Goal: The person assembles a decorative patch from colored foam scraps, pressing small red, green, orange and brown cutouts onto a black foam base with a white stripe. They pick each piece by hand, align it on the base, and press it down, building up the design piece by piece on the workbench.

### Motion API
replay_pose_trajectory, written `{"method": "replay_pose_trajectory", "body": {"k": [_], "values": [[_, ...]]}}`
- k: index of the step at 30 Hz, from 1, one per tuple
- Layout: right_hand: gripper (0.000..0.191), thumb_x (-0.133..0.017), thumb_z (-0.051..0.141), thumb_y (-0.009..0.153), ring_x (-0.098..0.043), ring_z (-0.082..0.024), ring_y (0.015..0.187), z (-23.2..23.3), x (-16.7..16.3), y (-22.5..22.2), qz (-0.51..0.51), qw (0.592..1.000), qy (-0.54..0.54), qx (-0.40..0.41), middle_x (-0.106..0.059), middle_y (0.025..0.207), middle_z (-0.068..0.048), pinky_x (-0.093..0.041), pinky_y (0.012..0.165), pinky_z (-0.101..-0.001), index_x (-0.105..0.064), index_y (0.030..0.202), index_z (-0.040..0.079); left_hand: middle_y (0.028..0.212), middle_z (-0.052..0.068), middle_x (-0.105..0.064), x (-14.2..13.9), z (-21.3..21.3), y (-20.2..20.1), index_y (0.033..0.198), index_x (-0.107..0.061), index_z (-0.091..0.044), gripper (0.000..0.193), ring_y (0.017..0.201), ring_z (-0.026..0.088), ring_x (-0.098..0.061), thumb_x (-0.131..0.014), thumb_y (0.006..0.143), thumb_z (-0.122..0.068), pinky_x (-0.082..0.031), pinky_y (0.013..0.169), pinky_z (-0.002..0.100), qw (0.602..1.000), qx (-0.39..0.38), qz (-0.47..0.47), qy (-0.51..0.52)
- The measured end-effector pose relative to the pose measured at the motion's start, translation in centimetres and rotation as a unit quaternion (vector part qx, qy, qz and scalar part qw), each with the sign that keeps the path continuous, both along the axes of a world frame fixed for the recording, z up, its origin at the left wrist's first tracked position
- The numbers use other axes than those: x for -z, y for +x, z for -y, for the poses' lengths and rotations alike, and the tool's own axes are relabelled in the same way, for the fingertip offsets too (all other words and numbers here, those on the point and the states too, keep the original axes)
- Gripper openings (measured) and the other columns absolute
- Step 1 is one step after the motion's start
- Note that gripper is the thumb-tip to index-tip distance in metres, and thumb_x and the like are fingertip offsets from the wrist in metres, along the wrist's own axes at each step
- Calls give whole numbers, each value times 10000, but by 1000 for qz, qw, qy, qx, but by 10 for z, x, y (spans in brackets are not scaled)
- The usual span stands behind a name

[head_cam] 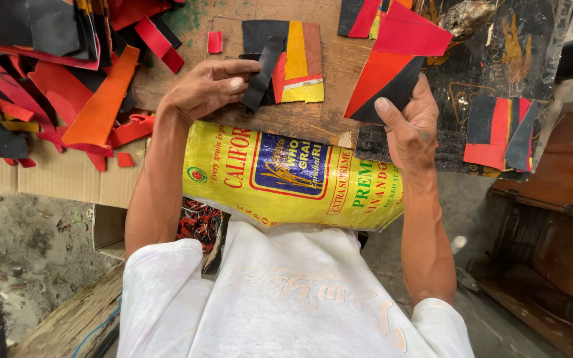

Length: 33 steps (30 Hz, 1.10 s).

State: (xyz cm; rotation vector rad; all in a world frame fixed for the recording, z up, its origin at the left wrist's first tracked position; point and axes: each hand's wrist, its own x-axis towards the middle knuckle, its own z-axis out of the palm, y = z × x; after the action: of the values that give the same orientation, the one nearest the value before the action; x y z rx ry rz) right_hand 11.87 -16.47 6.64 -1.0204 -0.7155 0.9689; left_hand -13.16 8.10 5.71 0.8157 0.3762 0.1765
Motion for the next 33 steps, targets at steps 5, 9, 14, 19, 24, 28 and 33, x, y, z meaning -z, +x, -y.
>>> {"method": "replay_pose_trajectory", "body": {"k": [5, 9, 14, 19, 24, 28, 33], "values": [[462, -650, 17, 1045, -748, -251, 1017, -8, -5, -10, -28, 999, -14, 8, -673, 1271, -174, -682, 774, -403, -434, 1452, -25, 1108, 86, -750, 9, 20, 22, 1267, -674, 52, 406, 996, 145, -715, -789, 878, 30, -610, 936, 272, 968, -117, -32, 219], [442, -645, 25, 1038, -753, -243, 987, -12, -10, -14, -21, 999, -41, 26, -677, 1226, -176, -685, 755, -380, -431, 1421, -29, 1013, 157, -761, 16, 49, 46, 1149, -713, 97, 217, 898, 213, -759, -740, 935, 77, -678, 855, 355, 975, -155, -1, 161], [459, -692, 15, 1017, -749, -227, 1021, -12, -13, -15, 28, 998, -45, 24, -675, 1237, -167, -688, 772, -355, -437, 1398, -13, 1261, 115, -647, 23, 78, 65, 1360, -601, 50, 483, 1061, 164, -708, -700, 891, 116, -625, 942, 304, 959, -147, 12, 242], [486, -742, -3, 983, -748, -216, 1036, -12, -15, -17, 71, 995, -59, 32, -671, 1247, -144, -680, 740, -317, -440, 1363, 2, 1446, 101, -565, 25, 86, 66, 1477, -537, 27, 601, 1126, 165, -691, -656, 900, 144, -622, 1016, 293, 954, -98, 41, 281], [495, -753, -20, 972, -750, -205, 1026, -12, -18, -18, 110, 991, -72, 27, -671, 1234, -133, -687, 750, -311, -445, 1357, 10, 1500, 122, -515, 20, 84, 66, 1516, -505, 5, 664, 1176, 162, -655, -647, 884, 152, -619, 992, 309, 943, -77, 44, 321], [508, -763, -36, 968, -738, -194, 1040, -11, -20, -19, 143, 987, -62, 24, -664, 1238, -120, -673, 787, -299, -451, 1366, 14, 1503, 119, -529, 17, 81, 66, 1517, -489, -8, 690, 1159, 183, -686, -609, 852, 133, -602, 1014, 319, 945, -51, 39, 321], [526, -774, -39, 954, -723, -190, 1116, -11, -17, -18, 155, 985, -63, 30, -653, 1267, -109, -674, 868, -310, -460, 1372, 11, 1538, 127, -510, 18, 81, 66, 1533, -477, 0, 695, 1269, 233, -657, -565, 865, 168, -565, 1071, 345, 951, -38, 65, 301]]}}
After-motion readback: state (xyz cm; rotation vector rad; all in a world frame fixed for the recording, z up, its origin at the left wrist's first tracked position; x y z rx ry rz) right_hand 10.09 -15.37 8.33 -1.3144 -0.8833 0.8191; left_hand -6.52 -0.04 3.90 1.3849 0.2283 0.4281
